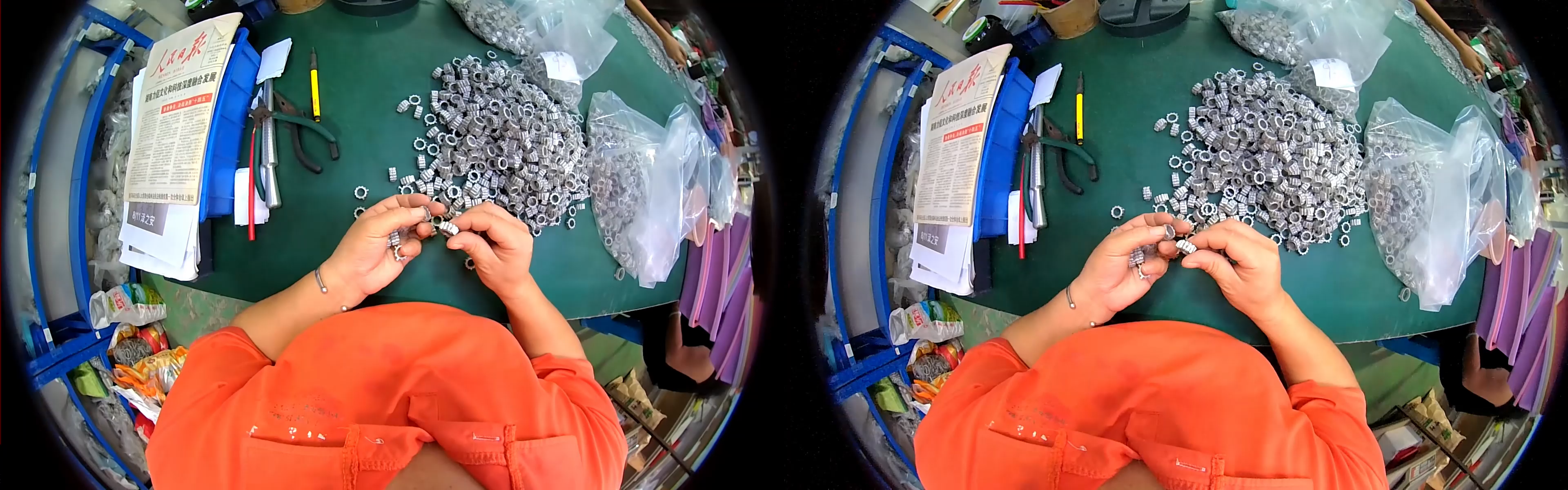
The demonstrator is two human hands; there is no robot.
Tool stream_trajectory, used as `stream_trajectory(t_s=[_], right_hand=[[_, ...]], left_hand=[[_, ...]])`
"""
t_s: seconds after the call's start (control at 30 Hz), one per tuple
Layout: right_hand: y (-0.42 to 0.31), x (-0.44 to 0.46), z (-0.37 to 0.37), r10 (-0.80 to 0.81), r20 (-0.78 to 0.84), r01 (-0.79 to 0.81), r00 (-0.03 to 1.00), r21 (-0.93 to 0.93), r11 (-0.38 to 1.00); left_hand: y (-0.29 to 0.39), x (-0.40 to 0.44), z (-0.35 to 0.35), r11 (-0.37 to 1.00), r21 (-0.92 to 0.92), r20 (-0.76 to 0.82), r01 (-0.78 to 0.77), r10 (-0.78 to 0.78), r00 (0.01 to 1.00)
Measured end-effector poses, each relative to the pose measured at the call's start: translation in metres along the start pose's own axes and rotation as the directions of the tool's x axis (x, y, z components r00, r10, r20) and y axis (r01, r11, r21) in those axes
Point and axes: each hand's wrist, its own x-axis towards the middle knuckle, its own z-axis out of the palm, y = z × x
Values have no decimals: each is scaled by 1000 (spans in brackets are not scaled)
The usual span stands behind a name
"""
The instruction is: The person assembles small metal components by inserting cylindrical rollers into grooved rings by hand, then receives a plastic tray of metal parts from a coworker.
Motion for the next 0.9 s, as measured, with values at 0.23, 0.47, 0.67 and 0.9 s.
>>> stream_trajectory(t_s=[0.23, 0.47, 0.67, 0.9], right_hand=[[-2, 2, -1, 392, 136, -314, 910, 843, 437], [-7, 16, 11, 82, 119, -86, 989, 35, 996], [1, 7, 15, 232, 58, -239, 971, 250, 938], [1, -1, 8, 490, 232, -498, 840, 687, 529]], left_hand=[[3, -4, 5, 999, -29, -10, 43, -44, 999], [-1, -5, 6, 994, 108, -17, 17, -15, 1000], [2, -8, 5, 994, 103, -17, 21, -19, 1000], [6, -7, 6, 997, -60, -45, -50, 47, 998]])
